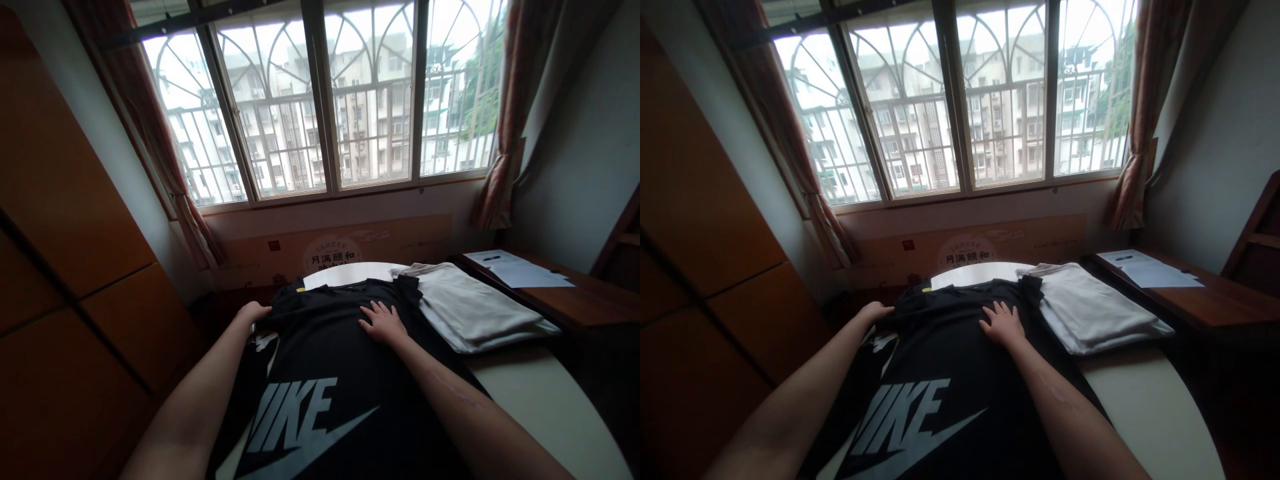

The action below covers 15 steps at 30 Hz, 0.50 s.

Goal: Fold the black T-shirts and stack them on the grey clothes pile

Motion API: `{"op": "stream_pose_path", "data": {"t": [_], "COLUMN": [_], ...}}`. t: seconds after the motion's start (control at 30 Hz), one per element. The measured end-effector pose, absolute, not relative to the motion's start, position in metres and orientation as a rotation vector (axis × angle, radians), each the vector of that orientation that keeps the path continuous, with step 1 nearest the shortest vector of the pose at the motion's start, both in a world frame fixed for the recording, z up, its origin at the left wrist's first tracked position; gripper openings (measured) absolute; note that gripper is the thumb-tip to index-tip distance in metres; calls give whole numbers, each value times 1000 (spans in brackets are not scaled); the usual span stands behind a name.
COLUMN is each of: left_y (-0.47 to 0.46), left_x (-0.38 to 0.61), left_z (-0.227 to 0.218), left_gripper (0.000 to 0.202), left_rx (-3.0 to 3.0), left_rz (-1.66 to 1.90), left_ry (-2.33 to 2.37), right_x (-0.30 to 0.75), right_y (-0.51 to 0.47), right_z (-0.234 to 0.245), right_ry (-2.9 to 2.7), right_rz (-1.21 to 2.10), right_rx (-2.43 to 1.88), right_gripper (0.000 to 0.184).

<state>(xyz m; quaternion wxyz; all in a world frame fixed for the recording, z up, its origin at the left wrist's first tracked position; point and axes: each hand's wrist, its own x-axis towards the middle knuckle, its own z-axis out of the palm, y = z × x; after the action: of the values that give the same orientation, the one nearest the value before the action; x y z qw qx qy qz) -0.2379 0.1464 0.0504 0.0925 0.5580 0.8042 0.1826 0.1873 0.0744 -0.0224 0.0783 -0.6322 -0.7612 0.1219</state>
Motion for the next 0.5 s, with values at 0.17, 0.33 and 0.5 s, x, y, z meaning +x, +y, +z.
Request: {"op": "stream_pose_path", "data": {"t": [0.17, 0.33, 0.5], "left_y": [148, 154, 155], "left_x": [-238, -239, -243], "left_z": [46, 40, 31], "left_gripper": [24, 30, 31], "left_rx": [1628, 1616, 1588], "left_rz": [470, 378, 388], "left_ry": [2412, 2325, 2316], "right_x": [186, 186, 174], "right_y": [73, 71, 49], "right_z": [-22, -22, 0], "right_ry": [-2287, -2301, -2339], "right_rz": [351, 352, 118], "right_rx": [-1894, -1912, -1808], "right_gripper": [65, 64, 58]}}
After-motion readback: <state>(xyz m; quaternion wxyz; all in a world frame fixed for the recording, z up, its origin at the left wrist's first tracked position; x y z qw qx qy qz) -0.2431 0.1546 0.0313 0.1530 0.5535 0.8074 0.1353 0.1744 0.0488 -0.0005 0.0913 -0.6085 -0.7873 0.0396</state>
